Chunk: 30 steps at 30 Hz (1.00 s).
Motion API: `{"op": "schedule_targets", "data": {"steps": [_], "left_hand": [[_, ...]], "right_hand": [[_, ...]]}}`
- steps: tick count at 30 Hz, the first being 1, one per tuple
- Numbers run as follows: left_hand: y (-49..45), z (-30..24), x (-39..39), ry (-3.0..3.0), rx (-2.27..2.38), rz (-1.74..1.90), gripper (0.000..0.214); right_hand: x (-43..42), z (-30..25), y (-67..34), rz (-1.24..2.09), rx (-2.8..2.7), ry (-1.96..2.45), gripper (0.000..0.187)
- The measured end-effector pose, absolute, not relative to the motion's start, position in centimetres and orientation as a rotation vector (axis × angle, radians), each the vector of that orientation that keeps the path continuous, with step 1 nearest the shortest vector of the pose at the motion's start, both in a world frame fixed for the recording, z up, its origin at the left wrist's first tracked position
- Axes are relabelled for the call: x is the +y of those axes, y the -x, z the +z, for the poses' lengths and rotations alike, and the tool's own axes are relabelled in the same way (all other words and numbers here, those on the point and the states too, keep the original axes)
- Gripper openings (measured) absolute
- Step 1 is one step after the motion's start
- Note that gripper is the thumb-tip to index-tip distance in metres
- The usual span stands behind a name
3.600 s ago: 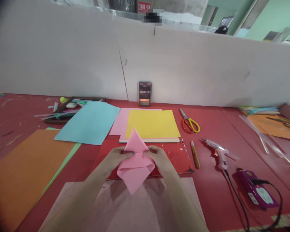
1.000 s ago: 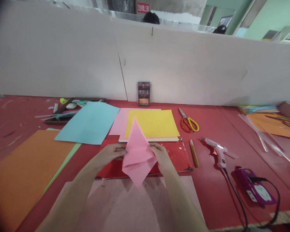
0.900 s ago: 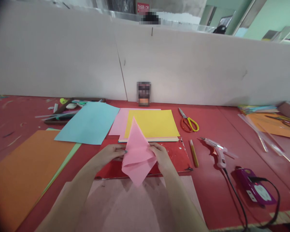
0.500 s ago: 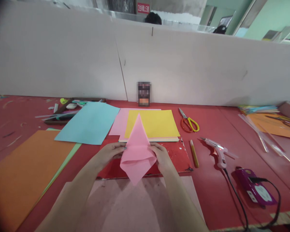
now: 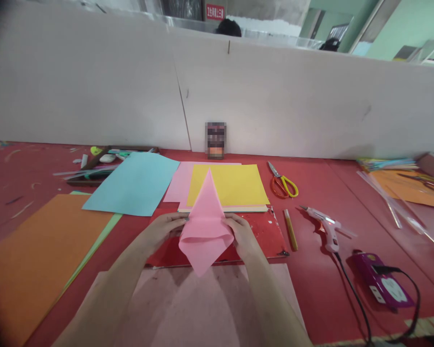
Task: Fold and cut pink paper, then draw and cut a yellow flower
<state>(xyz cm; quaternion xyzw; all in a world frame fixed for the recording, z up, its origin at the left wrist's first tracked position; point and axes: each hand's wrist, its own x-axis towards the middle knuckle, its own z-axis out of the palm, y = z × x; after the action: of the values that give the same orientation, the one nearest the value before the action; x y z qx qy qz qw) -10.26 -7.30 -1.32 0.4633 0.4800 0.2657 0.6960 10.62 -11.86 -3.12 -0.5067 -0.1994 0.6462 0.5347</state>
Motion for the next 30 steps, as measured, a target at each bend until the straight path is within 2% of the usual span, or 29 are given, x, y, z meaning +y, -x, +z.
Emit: {"op": "schedule_targets", "data": {"steps": [21,30], "left_hand": [[9.3,-2.9,-7.4,-1.02,1.106,0.626,0.03],[9.3,-3.0,-7.5,-1.016,1.117,0.634,0.022]], "right_hand": [[-12.0,-3.1,-10.0,1.497,-0.6,1.207,0.017],[-11.9,-3.6,-10.2,1.497,-0.572,1.252,0.008]]}}
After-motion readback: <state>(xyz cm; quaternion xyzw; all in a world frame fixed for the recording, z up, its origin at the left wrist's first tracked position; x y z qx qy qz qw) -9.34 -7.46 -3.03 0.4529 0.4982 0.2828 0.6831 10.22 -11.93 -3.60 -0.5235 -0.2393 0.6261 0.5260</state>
